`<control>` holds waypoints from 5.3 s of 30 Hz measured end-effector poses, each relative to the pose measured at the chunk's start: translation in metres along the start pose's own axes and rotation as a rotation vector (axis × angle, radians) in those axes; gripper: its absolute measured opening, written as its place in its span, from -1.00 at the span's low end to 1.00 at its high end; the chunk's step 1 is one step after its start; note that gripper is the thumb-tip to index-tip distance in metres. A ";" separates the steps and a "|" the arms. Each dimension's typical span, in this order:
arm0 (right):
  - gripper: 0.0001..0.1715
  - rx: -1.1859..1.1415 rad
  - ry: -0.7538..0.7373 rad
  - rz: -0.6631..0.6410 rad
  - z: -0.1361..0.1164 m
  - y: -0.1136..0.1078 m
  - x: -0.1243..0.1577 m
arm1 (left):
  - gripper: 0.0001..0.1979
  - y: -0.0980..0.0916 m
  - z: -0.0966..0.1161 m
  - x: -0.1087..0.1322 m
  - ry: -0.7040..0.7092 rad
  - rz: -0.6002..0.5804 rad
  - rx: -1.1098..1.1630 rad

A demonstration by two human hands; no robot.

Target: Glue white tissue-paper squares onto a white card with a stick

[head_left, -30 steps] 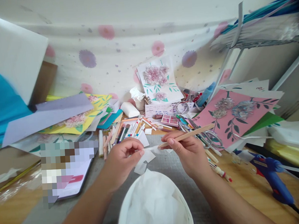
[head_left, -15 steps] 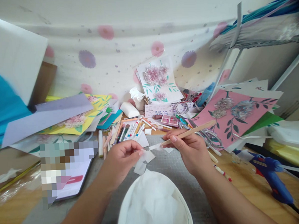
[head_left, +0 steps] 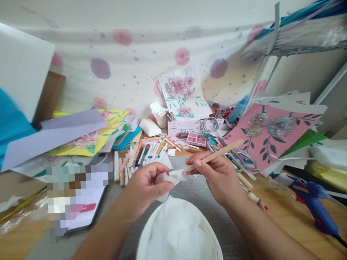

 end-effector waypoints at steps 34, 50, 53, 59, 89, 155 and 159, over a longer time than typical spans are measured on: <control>-0.62 0.199 0.090 -0.280 0.021 -0.001 -0.012 | -0.77 -0.033 0.041 0.058 0.294 0.298 -0.626; -0.85 0.607 0.032 -0.401 0.092 0.001 -0.003 | -0.83 0.004 0.006 -0.059 0.237 0.080 -0.521; -0.80 0.551 0.081 -0.325 0.089 -0.005 -0.005 | -0.84 -0.001 -0.003 -0.055 0.216 0.073 -0.504; -0.68 0.347 0.276 -0.112 0.079 -0.019 -0.009 | -0.81 -0.004 -0.008 -0.045 0.139 -0.018 -0.552; -0.80 -0.182 0.329 0.118 0.047 -0.014 -0.004 | -0.63 0.011 -0.023 -0.037 -0.092 -0.098 -0.176; -0.83 0.011 0.002 -0.011 0.007 0.008 0.015 | -0.64 0.035 -0.035 -0.023 -0.227 -0.234 0.474; -0.83 0.050 -0.020 0.009 0.006 0.007 0.015 | -0.65 0.033 -0.038 -0.024 -0.237 -0.210 0.461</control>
Point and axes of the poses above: each hand's wrist, its own x-axis away from the middle knuckle, its own y-axis out of the palm, z = x × y, the point moved 8 cm from there along -x, towards the middle knuckle, and after that the axes turned 9 degrees about z, right-handed, at the moved point
